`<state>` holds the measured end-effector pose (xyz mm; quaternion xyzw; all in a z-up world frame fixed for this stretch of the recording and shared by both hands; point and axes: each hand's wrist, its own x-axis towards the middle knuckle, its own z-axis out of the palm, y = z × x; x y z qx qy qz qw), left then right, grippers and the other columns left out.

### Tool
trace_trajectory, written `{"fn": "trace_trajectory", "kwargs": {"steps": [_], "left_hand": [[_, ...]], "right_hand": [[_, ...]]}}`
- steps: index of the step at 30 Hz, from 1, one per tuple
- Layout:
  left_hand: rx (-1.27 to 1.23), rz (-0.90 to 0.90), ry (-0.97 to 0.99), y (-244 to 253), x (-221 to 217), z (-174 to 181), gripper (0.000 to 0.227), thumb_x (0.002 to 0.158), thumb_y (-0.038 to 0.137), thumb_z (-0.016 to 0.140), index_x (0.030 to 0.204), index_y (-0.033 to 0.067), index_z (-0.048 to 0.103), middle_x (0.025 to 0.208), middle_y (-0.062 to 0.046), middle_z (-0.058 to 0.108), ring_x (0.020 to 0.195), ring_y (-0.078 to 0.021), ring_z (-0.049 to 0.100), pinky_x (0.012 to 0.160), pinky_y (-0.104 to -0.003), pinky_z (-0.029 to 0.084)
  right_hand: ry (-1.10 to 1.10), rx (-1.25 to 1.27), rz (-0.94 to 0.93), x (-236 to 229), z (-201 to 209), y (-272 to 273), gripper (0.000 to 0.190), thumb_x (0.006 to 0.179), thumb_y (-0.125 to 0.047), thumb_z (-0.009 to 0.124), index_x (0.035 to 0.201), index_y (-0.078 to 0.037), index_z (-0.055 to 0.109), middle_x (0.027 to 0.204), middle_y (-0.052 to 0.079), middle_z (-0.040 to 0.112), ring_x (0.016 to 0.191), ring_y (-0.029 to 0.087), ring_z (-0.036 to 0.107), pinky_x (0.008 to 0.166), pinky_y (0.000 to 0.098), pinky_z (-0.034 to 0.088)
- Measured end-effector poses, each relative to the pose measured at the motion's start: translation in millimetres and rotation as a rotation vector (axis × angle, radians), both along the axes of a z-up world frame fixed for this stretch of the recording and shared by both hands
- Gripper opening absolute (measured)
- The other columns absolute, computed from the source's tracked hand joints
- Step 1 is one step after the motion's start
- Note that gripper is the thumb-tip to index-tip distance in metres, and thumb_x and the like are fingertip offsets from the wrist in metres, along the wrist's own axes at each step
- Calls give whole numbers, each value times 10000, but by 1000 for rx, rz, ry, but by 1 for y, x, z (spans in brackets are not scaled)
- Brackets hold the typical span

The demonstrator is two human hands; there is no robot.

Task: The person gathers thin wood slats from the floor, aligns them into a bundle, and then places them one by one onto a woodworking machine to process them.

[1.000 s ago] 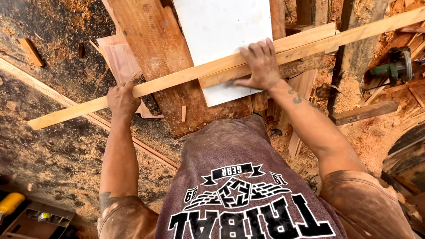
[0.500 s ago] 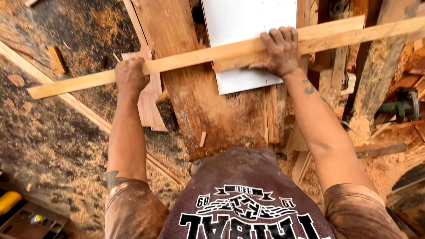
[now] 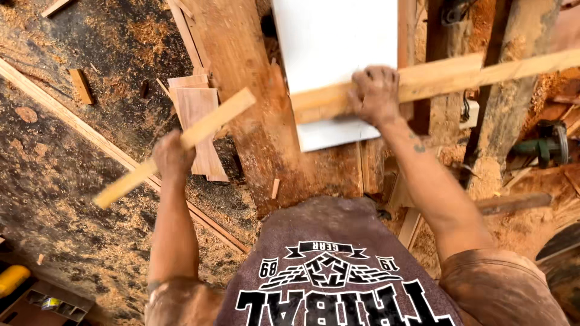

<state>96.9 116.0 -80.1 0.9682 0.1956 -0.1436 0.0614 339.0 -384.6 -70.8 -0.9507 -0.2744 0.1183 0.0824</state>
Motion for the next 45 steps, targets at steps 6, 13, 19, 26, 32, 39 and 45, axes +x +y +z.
{"fn": "trace_trajectory", "kwargs": {"steps": [6, 13, 19, 26, 32, 39, 45], "left_hand": [[-25, 203, 116, -62, -144, 22, 243, 839, 273, 790, 878, 109, 615, 743, -79, 669, 655, -193, 599, 707, -380, 490], [75, 91, 103, -98, -160, 38, 272, 949, 310, 788, 831, 148, 604, 711, -26, 660, 607, -165, 573, 652, -328, 481], [-67, -37, -45, -144, -134, 54, 228, 905, 279, 797, 806, 183, 616, 737, -6, 705, 617, -89, 602, 636, -315, 500], [-158, -194, 23, -230, -74, 102, 260, 850, 288, 833, 829, 83, 673, 808, -111, 732, 717, -254, 693, 689, -409, 553], [-170, -367, -80, -277, -42, 122, 182, 796, 208, 801, 949, 134, 735, 848, -120, 735, 766, -300, 704, 689, -428, 558], [-160, -468, -31, -324, -9, 127, 299, 801, 306, 835, 891, 49, 712, 807, -115, 726, 670, -239, 679, 609, -413, 549], [9, -430, -108, -208, -19, 130, 177, 830, 217, 822, 905, 107, 705, 890, -92, 740, 814, -262, 701, 792, -418, 578]], "right_hand": [[270, 116, 13, -74, 59, -39, 242, 888, -243, 721, 1082, -100, 693, 1094, 139, 604, 1139, 324, 532, 1080, 509, 379], [-134, 432, -40, -115, 123, -116, 99, 1146, -83, 576, 1060, -84, 624, 860, 66, 595, 798, 240, 565, 710, 380, 500], [-213, 648, -729, -245, 97, -245, 284, 1181, -261, 455, 1242, -10, 574, 967, 99, 596, 761, 159, 581, 593, 316, 526], [496, 131, -1430, -419, -13, -280, 179, 1079, -233, 529, 1101, -65, 587, 989, 124, 603, 896, 220, 607, 823, 425, 560], [-58, 468, -1017, -317, 35, -224, 464, 979, -377, 701, 1310, -61, 623, 1371, 217, 597, 1307, 315, 552, 1125, 511, 476], [72, 152, 189, -200, 137, -43, 430, 927, -347, 610, 1270, -93, 664, 1051, 118, 685, 1056, 256, 632, 1114, 511, 390], [474, -175, 248, -109, 120, -69, 244, 1119, -285, 584, 1255, -96, 658, 998, 96, 713, 950, 221, 689, 1058, 434, 526]]}}
